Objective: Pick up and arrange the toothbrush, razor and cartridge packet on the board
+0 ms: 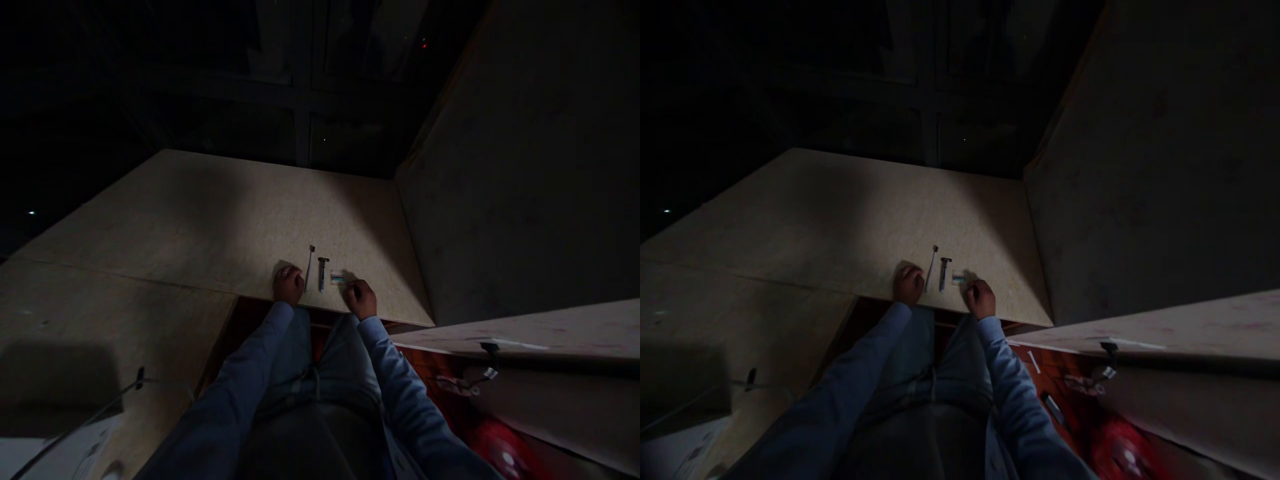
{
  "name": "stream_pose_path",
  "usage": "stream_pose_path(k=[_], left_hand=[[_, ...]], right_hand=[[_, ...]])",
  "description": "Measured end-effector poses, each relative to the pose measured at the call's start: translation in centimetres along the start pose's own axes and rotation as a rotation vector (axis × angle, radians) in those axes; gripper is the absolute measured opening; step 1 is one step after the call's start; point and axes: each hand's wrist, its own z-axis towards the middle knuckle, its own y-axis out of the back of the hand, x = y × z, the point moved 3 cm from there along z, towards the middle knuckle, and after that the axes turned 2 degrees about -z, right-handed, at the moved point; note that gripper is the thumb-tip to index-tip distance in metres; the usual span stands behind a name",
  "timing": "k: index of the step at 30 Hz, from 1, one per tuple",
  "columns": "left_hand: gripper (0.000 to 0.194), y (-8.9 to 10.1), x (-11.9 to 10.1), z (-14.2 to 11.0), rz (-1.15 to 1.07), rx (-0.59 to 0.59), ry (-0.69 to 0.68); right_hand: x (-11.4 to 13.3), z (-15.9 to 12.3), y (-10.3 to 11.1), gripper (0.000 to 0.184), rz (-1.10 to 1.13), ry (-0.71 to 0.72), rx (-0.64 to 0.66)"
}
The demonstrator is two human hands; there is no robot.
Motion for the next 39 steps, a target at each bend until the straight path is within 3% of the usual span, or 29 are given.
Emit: stream_pose_path(k=[16,33,39], left_hand=[[0.024,1.3,-1.1,0.1,-0.111,0.043,0.016],[0.022,1.2,-1.4,0.3,-0.103,-0.048,0.043],[0.02,1.1,-2.0,1.7,-0.145,0.012,0.19]], right_hand=[[0.1,0.4,0.6,0.019,-0.089,-0.013,-0.033],[-0.1,0.1,0.8,0.017,-0.101,0.029,-0.095],[0.1,0.2,0.7,0.018,-0.096,0.047,-0.089]])
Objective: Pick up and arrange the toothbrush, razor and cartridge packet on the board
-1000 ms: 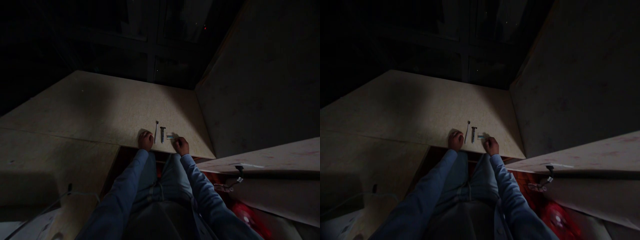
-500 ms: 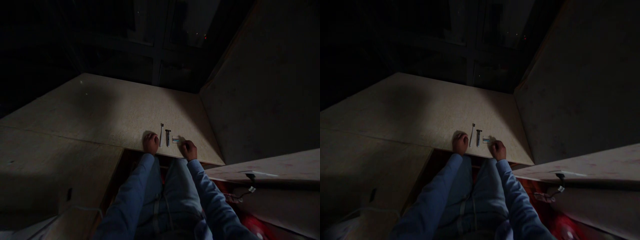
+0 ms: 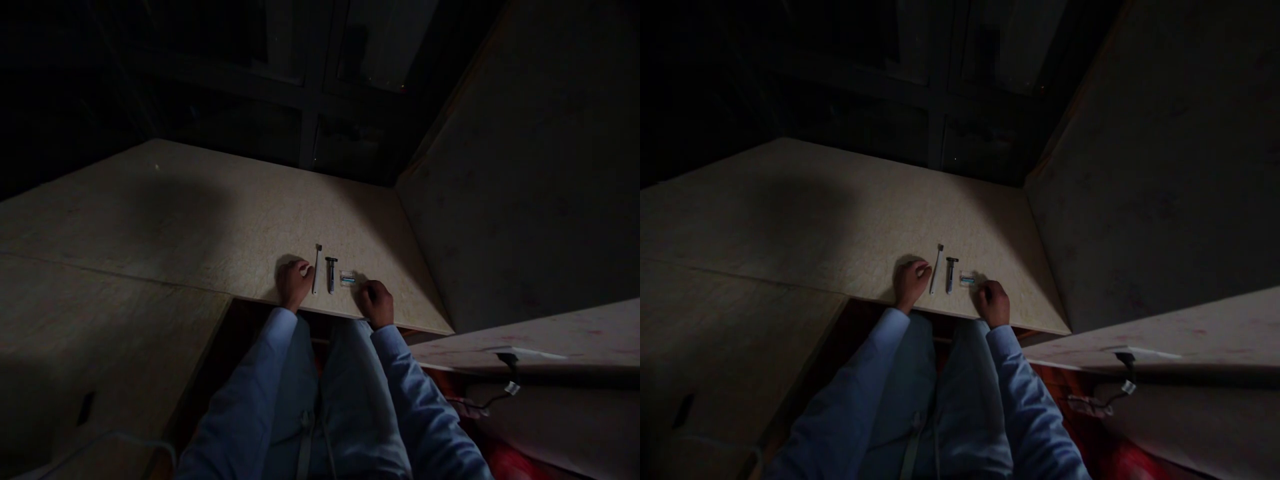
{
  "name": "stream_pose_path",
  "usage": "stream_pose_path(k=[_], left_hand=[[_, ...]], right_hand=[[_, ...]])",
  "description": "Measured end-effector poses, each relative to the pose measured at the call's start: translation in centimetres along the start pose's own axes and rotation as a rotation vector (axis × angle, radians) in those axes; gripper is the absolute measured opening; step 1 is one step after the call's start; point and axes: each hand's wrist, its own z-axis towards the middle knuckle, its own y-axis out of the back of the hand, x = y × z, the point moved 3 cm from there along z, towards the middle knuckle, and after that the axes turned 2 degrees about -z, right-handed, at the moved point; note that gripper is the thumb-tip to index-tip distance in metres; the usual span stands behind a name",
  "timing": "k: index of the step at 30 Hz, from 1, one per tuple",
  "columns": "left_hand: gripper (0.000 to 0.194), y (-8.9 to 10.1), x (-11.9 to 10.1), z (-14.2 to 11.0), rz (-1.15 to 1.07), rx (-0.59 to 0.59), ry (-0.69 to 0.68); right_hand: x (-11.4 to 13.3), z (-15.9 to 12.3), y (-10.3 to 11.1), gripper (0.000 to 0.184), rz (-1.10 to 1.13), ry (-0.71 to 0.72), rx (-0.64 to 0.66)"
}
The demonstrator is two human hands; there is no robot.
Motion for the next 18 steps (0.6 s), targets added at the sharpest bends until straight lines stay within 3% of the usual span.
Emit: stream_pose_path(k=[6,11,18], left_hand=[[0.027,-0.7,-2.3,1.6,0.223,0.165,-0.006],[0.02,-0.2,-2.0,2.7,0.226,0.216,0.091],[0.015,1.3,-1.2,0.4,0.259,0.206,0.136]], right_hand=[[0.1,0.2,-0.2,0.018,0.008,-0.003,-0.016],[0.5,0.3,-0.2,0.018,0.017,-0.001,-0.02],[0.6,0.2,-0.2,0.017,0.027,-0.007,-0.015]])
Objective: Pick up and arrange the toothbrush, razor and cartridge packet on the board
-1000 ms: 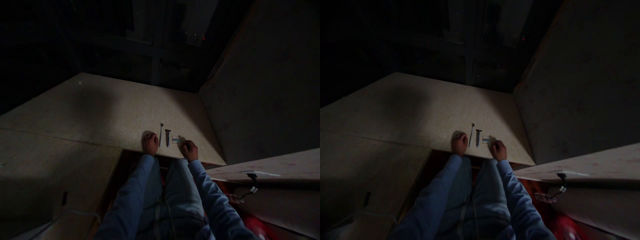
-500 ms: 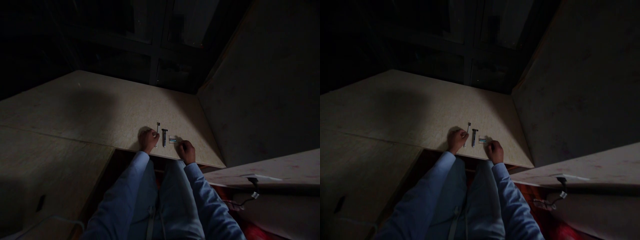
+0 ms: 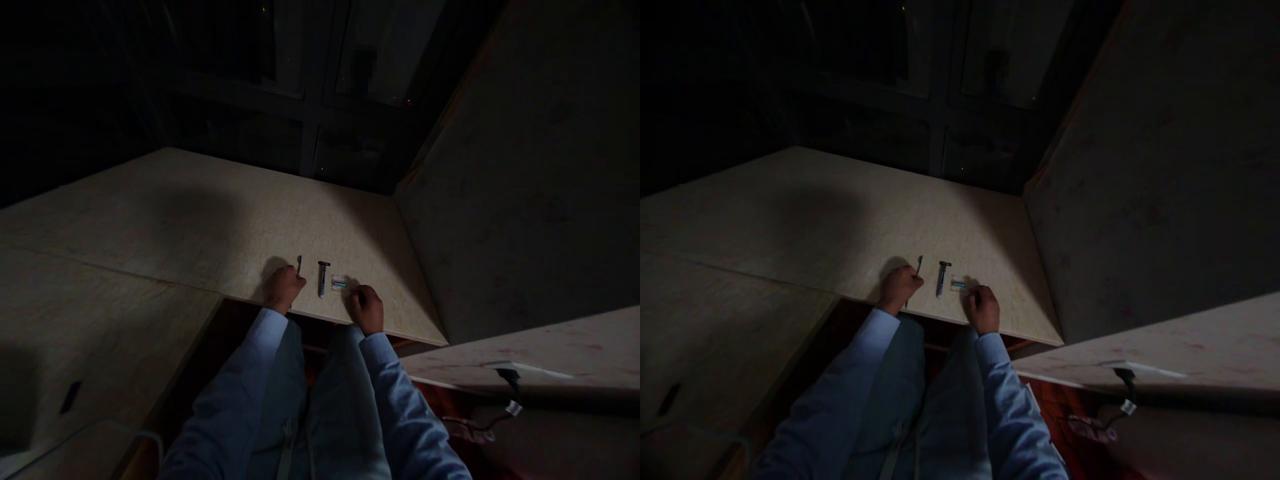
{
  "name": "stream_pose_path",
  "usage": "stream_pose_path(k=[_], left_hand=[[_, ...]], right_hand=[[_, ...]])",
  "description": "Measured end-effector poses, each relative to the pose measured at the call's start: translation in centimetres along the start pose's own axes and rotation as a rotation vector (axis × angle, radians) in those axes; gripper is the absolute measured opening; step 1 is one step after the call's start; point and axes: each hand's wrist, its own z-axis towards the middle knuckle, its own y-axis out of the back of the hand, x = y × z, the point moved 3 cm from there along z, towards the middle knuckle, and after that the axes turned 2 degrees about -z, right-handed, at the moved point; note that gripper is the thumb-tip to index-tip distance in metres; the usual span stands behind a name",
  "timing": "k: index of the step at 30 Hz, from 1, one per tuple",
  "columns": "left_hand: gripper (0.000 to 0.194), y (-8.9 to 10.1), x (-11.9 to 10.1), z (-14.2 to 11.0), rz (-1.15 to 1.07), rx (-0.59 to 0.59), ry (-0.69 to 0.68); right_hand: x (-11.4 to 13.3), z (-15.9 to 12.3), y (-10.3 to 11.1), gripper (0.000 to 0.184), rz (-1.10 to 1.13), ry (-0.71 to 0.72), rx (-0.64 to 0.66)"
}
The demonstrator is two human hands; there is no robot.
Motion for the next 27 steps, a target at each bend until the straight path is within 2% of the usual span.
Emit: stream_pose_path(k=[2,4,7,9,11,13,15,18,21,27], left_hand=[[0.015,0.1,0.2,-0.8,-0.009,-0.021,0.0],[0.011,0.3,0.5,-1.4,-0.144,-0.044,0.022],[0.008,0.2,1.2,-2.3,-0.568,-0.053,0.102],[0.014,0.0,1.4,-3.1,-0.753,-0.033,0.128],[0.022,-0.3,1.2,-4.2,-0.91,0.019,0.134],[0.031,-0.6,0.8,-5.3,-1.225,0.096,0.159],[0.036,-0.7,0.3,-6.2,-1.446,0.138,0.179],[0.035,-0.7,-0.2,-7.4,-1.559,0.185,0.206],[0.033,-1.1,-0.5,-8.9,-1.675,0.285,0.273],[0.044,-1.3,-1.4,-11.2,-1.783,0.429,0.347]], right_hand=[[0.0,0.0,0.0,0.017,0.003,0.0,-0.001],[0.0,0.0,0.0,0.017,0.007,0.005,-0.003],[0.0,0.0,0.0,0.018,0.012,0.011,-0.008],[0.1,0.0,0.0,0.018,0.019,0.016,-0.008],[0.1,0.0,0.0,0.018,0.025,0.02,-0.003],[0.2,0.0,0.1,0.018,0.026,0.02,0.004],[0.2,0.0,0.1,0.019,0.025,0.015,0.006],[0.3,0.0,0.1,0.019,0.028,0.014,0.002],[0.3,0.0,0.1,0.018,0.023,0.014,0.0],[0.3,0.1,0.1,0.019,0.019,0.014,0.012]])
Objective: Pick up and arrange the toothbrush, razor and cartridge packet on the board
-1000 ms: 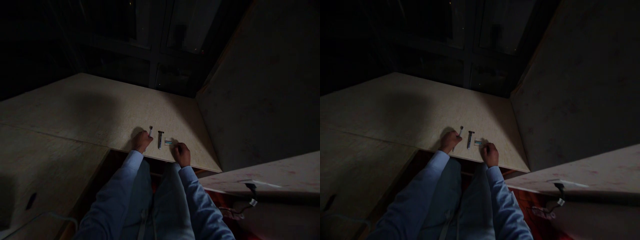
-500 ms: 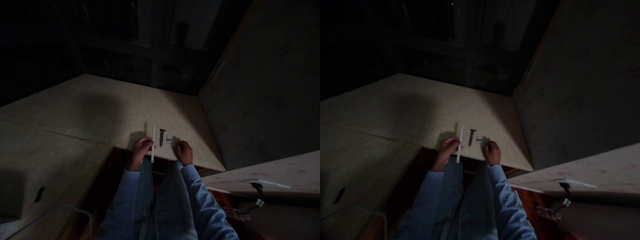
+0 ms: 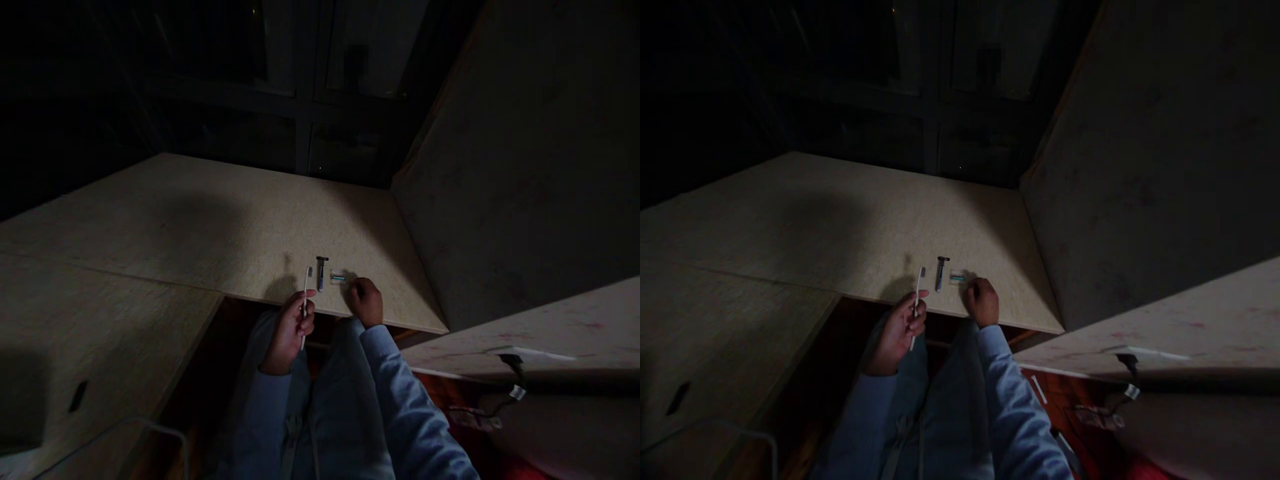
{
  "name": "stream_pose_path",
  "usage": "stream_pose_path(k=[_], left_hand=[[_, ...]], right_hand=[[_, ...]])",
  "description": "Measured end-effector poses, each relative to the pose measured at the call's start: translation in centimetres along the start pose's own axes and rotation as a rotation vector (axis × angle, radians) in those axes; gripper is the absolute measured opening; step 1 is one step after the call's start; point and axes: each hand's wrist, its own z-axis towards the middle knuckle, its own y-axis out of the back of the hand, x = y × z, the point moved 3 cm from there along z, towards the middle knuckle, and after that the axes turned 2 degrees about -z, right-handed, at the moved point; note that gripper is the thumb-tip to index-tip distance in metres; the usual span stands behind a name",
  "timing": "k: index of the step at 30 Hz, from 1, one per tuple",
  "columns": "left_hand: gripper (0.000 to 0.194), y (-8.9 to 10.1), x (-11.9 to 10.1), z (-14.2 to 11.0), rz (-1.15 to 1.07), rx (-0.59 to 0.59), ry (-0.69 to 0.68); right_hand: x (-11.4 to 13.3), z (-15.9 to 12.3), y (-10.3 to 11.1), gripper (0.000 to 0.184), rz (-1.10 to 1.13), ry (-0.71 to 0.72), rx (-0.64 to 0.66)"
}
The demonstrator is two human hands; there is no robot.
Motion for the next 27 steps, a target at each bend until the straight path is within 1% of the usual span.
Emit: stream_pose_path(k=[4,7,12,15,20,24,27], left_hand=[[0.047,-0.4,-0.4,-0.6,-0.007,0.04,0.0],[0.049,-0.4,-0.7,-0.9,0.032,0.037,-0.022],[0.061,-0.5,-0.9,-1.3,0.139,-0.039,-0.107],[0.064,-0.7,-0.8,-1.3,0.199,-0.061,-0.155],[0.066,-0.9,-0.4,-0.8,0.259,-0.081,-0.152],[0.067,-0.6,-0.1,-0.5,0.3,-0.115,-0.175],[0.066,-0.4,0.1,-0.4,0.315,-0.119,-0.184]], right_hand=[[0.2,0.0,0.0,0.02,0.008,-0.007,0.004],[0.2,0.1,0.1,0.02,0.02,-0.014,0.005],[0.2,0.1,0.1,0.02,0.038,-0.03,0.016],[0.2,0.1,0.1,0.02,0.044,-0.028,0.028],[0.4,0.1,0.2,0.02,0.045,-0.011,0.024],[0.5,0.1,0.2,0.021,0.038,-0.006,0.021],[0.5,0.1,0.2,0.021,0.026,-0.013,0.032]])
